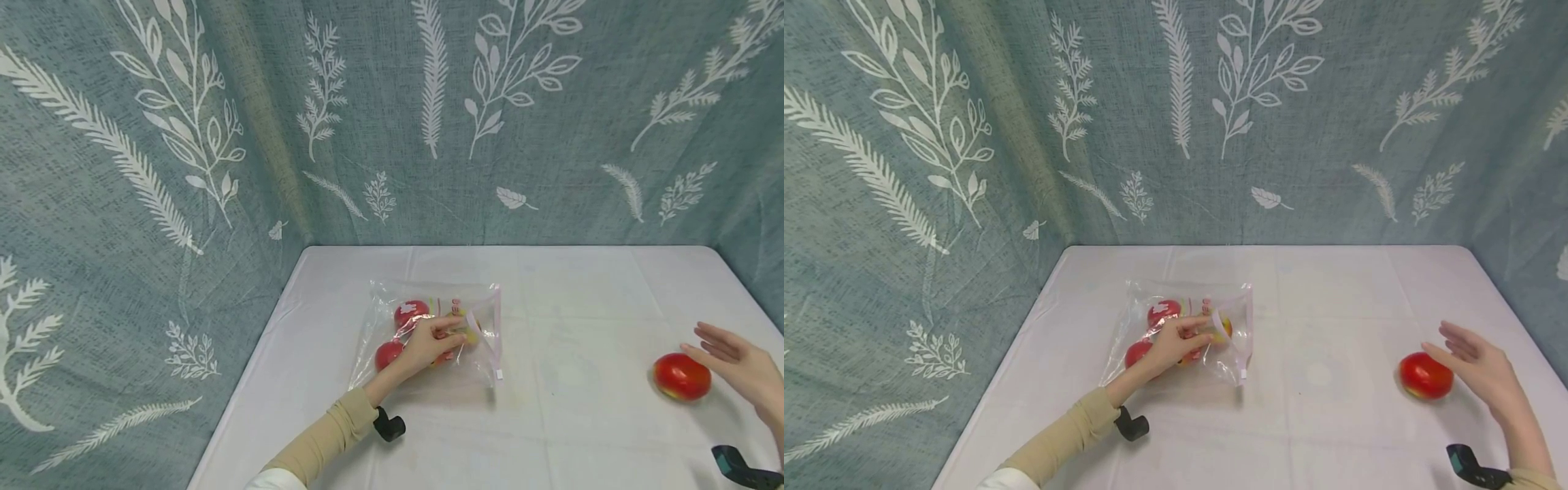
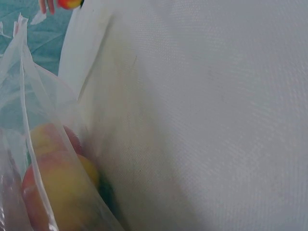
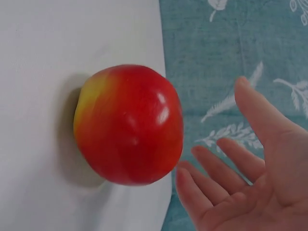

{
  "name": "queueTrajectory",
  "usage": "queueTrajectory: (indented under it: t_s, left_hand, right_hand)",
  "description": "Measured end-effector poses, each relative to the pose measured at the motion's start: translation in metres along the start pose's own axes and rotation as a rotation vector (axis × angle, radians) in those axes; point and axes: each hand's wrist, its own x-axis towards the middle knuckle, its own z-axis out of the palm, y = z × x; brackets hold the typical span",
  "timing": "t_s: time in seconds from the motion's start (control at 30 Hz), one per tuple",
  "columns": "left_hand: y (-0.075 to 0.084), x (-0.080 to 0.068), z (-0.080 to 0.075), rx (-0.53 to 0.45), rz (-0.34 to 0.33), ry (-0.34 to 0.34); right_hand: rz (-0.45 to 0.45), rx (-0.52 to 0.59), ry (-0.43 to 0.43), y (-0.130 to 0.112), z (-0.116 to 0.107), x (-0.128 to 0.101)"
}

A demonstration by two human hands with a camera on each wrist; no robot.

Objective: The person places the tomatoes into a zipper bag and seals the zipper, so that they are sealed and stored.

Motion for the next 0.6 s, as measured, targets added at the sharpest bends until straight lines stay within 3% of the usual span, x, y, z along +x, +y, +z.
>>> queueTrajectory:
  t_s: [0.3,0.47,0.6]
  left_hand:
    - [0.001,0.0,0.001,-0.006,0.006,0.002]
    - [0.004,0.0,0.0,0.006,-0.004,-0.006]
    - [0.021,-0.006,-0.002,0.009,-0.001,-0.012]
  right_hand:
    - [0.095,-0.039,-0.285,-0.01,-0.014,-0.012]
    - [0.109,-0.058,-0.363,0.008,-0.013,-0.001]
    - [0.107,-0.083,-0.384,0.02,-0.01,0.005]
